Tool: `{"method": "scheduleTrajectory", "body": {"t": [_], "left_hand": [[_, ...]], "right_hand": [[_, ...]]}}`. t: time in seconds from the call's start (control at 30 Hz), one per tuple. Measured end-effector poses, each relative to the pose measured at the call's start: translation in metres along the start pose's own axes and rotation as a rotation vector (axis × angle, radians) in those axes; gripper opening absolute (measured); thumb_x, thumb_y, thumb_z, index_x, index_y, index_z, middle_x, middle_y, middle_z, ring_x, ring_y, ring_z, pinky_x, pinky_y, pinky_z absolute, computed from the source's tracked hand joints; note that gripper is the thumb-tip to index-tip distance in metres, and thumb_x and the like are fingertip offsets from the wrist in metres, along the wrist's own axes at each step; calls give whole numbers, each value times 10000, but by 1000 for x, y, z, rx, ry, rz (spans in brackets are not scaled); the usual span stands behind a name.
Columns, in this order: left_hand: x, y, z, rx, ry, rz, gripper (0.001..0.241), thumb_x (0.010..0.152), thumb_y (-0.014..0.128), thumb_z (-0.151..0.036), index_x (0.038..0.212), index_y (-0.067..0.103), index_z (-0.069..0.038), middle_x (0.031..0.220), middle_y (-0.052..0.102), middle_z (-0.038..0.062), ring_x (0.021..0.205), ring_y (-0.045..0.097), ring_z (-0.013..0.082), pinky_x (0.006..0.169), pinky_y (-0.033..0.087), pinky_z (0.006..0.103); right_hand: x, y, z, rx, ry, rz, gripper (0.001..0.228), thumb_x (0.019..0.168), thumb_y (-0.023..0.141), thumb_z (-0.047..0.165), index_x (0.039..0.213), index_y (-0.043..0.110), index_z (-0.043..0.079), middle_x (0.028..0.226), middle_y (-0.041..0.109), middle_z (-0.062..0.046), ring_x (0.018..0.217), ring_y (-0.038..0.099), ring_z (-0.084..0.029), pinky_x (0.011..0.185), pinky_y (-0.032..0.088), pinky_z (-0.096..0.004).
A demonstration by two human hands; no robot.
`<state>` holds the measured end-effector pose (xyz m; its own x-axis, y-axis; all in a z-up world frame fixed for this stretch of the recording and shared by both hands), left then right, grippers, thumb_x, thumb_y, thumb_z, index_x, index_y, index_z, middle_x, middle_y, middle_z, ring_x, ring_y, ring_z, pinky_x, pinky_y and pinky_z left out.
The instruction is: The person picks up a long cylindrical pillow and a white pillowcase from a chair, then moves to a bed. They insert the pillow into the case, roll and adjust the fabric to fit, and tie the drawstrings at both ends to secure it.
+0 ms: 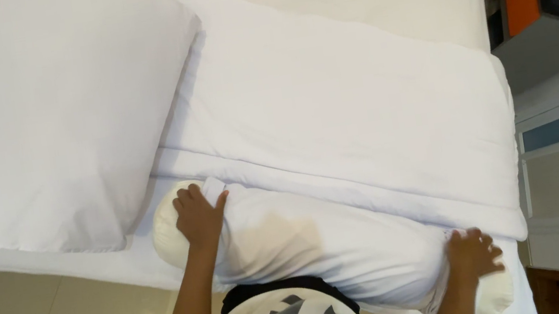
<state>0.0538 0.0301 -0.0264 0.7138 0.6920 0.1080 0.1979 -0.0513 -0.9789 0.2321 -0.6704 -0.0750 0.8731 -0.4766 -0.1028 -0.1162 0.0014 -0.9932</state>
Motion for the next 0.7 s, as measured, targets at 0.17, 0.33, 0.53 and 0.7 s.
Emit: {"method": "scheduleTrajectory", "body": {"t": [0.17,0.33,0.53,0.7], "left_hand": [[7,15,12,-43,-67,140,582,992,534,-640,892,647,-78,744,673,99,657,637,251,591,496,392],[27,50,25,-184,-187,439,789,1002,319,-748,861,745,-99,855,739,111,751,672,314,692,494,423],[58,-13,68,-488,-117,283,749,1060,378,-581,738,617,51,763,669,190,666,551,357,718,453,461],[26,-109,54,-866,-84,36,484,1062,548,-355,809,648,45,599,493,36,581,417,162,584,386,311]], "right_hand": [[-9,-14,-43,177,56,0,604,1030,529,597,1285,712,82,1256,669,-208,1154,479,-444,890,315,-601],[20,40,-69,-135,-46,122,1034,1222,-5,646,966,810,64,827,791,-148,680,639,-291,796,386,-418],[16,-43,-106,237,-103,-242,804,1374,304,368,816,701,-53,557,575,-152,346,362,-205,361,274,-302],[82,-104,-167,-727,54,-1057,508,1365,380,485,943,517,238,760,434,78,643,398,-43,697,418,-154]]}}
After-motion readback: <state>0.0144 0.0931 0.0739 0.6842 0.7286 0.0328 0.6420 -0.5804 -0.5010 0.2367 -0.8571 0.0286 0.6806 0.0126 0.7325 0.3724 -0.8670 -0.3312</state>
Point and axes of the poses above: each hand's wrist, its own x-axis towards the middle knuckle, its own y-axis out of the palm, z = x × y, the point moved 9 cm from there along x, towards the middle knuckle
